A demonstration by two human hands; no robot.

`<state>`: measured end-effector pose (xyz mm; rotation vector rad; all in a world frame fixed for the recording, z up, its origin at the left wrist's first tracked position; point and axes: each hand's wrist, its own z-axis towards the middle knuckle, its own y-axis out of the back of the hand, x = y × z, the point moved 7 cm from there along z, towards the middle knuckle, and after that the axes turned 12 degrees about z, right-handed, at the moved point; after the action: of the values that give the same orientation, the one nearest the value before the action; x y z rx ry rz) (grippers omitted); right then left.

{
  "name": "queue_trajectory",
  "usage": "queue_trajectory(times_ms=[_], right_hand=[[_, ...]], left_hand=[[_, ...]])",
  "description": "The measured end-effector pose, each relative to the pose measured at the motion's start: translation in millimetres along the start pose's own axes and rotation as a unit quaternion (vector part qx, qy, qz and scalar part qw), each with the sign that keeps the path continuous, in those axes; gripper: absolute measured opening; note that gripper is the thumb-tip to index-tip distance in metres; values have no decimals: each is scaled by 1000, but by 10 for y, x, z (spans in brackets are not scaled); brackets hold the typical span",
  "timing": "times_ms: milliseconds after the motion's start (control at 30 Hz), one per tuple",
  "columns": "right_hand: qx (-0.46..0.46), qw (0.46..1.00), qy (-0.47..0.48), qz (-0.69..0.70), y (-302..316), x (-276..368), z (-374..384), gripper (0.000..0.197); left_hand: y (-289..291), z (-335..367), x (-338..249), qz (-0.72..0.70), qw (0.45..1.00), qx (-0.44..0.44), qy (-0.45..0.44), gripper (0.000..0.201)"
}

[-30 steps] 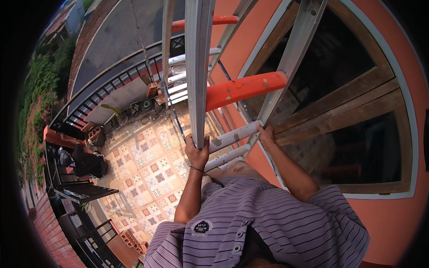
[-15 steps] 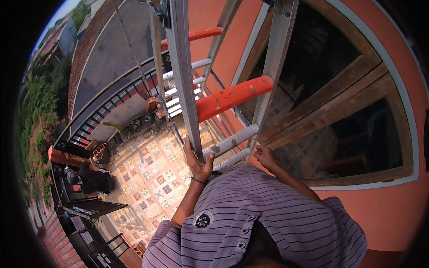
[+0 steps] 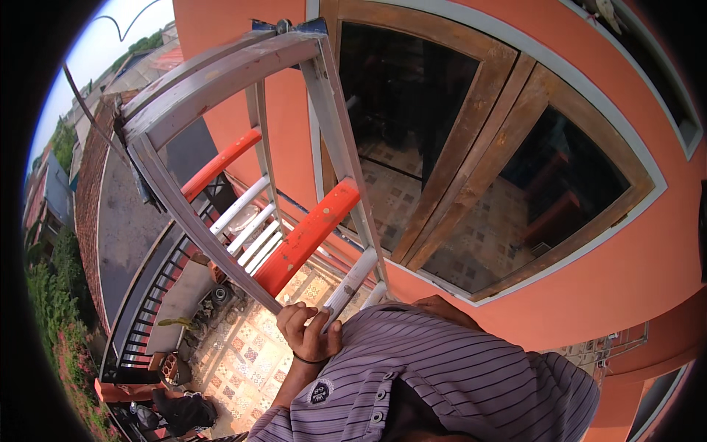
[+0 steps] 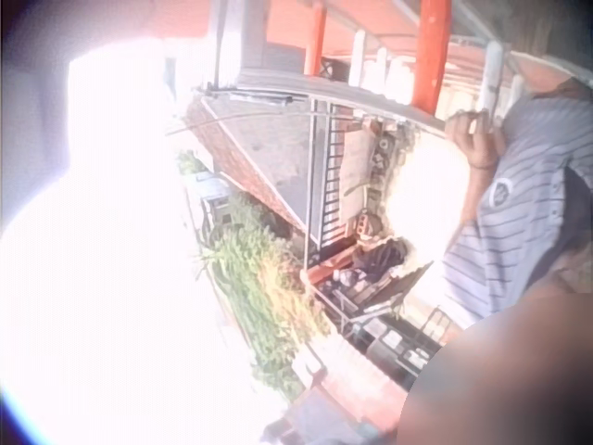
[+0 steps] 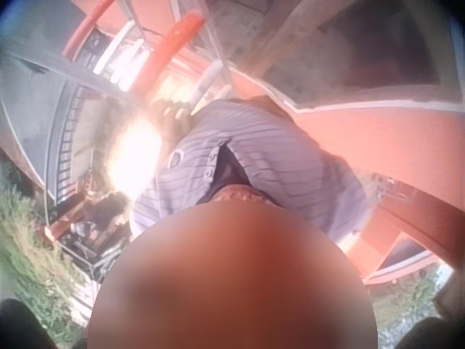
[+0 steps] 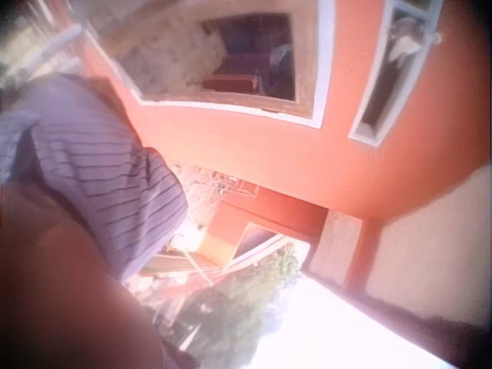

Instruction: The person sits on a tiled balcony and mixes pink paint in a bucket using a wooden stick. They then pour the mixed paint into a smaller container, carry it to a ladder, and wipe the ladder with a white cloth before walking down the stairs.

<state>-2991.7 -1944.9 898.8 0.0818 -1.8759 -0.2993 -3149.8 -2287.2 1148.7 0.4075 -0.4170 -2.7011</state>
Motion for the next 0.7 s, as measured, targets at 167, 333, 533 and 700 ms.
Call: queue_trajectory(times_ms=[167,333,533,700], right_hand=[[-72,996,-45,40,37,69,-254,37],[-176,974,-81,119,76,231,-525,36],[-337,890,-33,306,59,-403,-773,33],[-430,854,63,287,44,-517,-983,26]], left_hand=[[-580,563,-274,-237,946,217,-41,11],[-898,852,-559,-284,906,298,-99,18],[-1070,937,-605,-360,905,192,-119,16],[-944,1093,-584,-328,934,56,-130,14]])
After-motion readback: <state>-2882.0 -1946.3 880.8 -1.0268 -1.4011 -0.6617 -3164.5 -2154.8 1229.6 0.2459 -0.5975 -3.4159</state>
